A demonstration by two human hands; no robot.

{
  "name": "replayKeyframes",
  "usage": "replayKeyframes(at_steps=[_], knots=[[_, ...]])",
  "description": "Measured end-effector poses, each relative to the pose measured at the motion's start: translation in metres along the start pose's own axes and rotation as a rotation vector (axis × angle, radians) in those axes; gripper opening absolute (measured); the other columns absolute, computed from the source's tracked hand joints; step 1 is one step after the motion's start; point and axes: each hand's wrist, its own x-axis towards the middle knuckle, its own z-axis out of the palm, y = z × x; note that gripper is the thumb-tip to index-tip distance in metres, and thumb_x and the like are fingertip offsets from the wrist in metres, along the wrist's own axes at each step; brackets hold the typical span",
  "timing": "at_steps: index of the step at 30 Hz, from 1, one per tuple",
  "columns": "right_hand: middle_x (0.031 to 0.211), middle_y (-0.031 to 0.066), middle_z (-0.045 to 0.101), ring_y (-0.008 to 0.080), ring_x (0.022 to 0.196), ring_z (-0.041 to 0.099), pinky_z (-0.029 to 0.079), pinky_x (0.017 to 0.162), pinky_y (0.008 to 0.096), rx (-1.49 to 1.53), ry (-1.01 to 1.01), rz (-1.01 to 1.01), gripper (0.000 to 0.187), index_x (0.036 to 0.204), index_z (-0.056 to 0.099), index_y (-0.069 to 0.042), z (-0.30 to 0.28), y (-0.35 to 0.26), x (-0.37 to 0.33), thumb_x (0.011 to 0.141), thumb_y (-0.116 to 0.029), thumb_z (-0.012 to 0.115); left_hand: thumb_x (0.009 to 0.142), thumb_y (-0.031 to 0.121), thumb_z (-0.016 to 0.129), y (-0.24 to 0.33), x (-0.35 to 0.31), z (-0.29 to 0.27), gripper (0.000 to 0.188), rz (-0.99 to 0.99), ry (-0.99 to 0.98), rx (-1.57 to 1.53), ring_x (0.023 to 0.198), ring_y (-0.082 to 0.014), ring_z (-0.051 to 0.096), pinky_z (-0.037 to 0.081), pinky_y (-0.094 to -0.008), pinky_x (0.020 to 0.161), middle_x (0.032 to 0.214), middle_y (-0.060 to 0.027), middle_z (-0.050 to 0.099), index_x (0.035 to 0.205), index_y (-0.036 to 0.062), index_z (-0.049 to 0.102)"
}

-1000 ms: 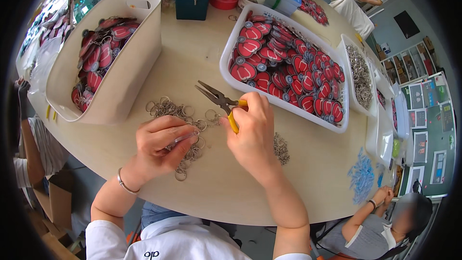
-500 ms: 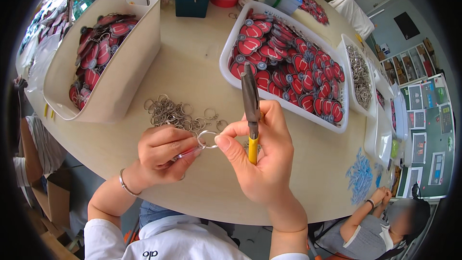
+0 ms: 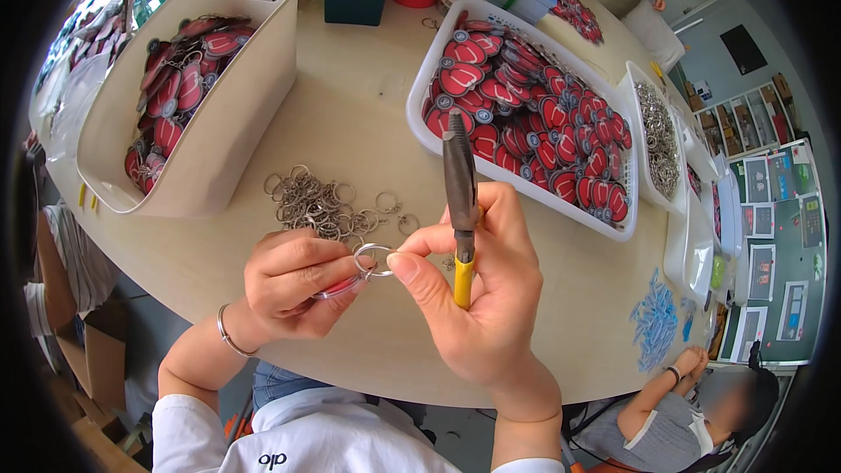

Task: The person assembles keychains by attaching metal split rings to red heart-shaped charms using pliers. They repeatedly pick up a charm and a ring, open the ring with pliers, link it to the charm, and close it, placing the finished keychain into a white bin.

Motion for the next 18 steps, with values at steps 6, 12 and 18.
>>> replayKeyframes(at_steps=[6, 12, 18], knots=[[0.09, 0.006, 0.042, 0.0165, 0.081, 0.044, 0.039, 0.073, 0.0266, 0.001, 0.02, 0.01, 0.015, 0.081, 0.066, 0.001, 0.0011, -0.0001, 0.0015, 0.08, -0.012, 0.075, 0.057, 0.0, 0.07, -0.0005, 0.0008, 0.0017, 0.03, 0.04, 0.027, 0.0, 0.049, -0.015, 0.051, 0.038, -0.0275, 0.039, 0.076, -0.0065, 0.061, 0.086, -0.001, 0.07], [0.09, 0.0058, 0.042, 0.0165, 0.083, 0.044, 0.039, 0.074, 0.0266, 0.006, 0.041, 0.025, 0.016, 0.08, 0.066, 0.001, 0.0008, -0.0002, 0.0014, 0.081, -0.012, 0.074, 0.059, -0.001, 0.073, 0.0005, -0.0011, -0.0008, 0.028, 0.036, -0.017, 0.001, 0.05, -0.0149, 0.053, 0.038, -0.0258, 0.042, 0.077, -0.0083, 0.063, 0.087, -0.0008, 0.072], [0.089, 0.0063, 0.042, 0.0163, 0.081, 0.044, 0.039, 0.072, 0.026, -0.008, 0.049, 0.022, 0.016, 0.08, 0.066, 0.0, -0.0001, -0.0026, -0.0011, 0.079, -0.013, 0.075, 0.054, 0.001, 0.07, -0.0003, -0.0007, 0.0013, 0.034, 0.045, 0.012, 0.01, 0.049, -0.0146, 0.051, 0.037, -0.0267, 0.04, 0.077, -0.0066, 0.061, 0.088, -0.0006, 0.071]])
